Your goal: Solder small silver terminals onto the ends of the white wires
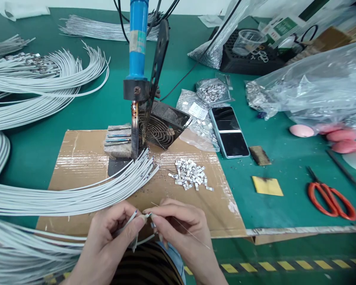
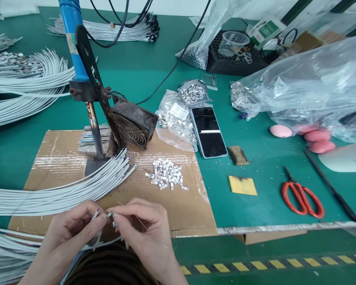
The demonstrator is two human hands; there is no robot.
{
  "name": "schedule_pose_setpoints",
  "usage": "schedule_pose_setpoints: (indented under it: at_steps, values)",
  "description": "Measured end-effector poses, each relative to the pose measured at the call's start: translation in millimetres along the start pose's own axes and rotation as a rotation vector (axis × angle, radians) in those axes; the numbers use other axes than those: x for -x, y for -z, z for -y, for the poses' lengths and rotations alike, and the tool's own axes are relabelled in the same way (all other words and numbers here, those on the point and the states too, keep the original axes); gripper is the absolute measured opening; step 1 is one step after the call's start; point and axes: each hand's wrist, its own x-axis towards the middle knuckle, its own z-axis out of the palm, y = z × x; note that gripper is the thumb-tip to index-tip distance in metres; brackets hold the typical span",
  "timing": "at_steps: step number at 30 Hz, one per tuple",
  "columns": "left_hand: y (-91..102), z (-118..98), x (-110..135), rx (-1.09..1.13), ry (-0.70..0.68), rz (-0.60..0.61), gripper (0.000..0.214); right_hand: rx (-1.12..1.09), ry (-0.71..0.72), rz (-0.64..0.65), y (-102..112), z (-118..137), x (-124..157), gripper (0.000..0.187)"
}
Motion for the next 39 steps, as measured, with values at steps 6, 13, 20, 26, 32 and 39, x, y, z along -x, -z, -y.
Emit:
schedule_pose_setpoints:
  at_steps: [6, 13, 20, 26, 32, 39]
  values:
    - [-2.9, -3.3, 1.3, -0.025, -0.012, -0.035, 0.034, -0.054, -0.053, -0.006, 0.5, 1.5, 1.1, 0.009]
    - [-7.2, -1.8, 2.6, -0.155, -0.051, -0.098, 0.02, -0.108, -0.273, -0.038, 0.8, 10.8, 4.0, 0.012]
    - [-2.8, 7.0, 3.6, -0.359, -0.279, -0.076, 0.026, 0.248, 0.041, 0.083, 11.8, 21.9, -2.6, 0.019]
    - [2.8, 11.2, 0.9, -0.527, -0.493, -0.084, 0.021, 0.243, -0.035, 0.092, 10.2, 35.9, -9.2, 0.021]
    - [0.9, 4.6, -1.1, -0.356, -0.38, 0.031, 0.027, 0.036, -0.238, -0.146, -11.4, 24.7, 2.3, 0.009]
    - [-9.0, -4.6, -2.7, 0.085, -0.004, 0.026, 0.039, 0.38, 0.259, -0.375, -32.0, 8.9, 10.3, 0.02]
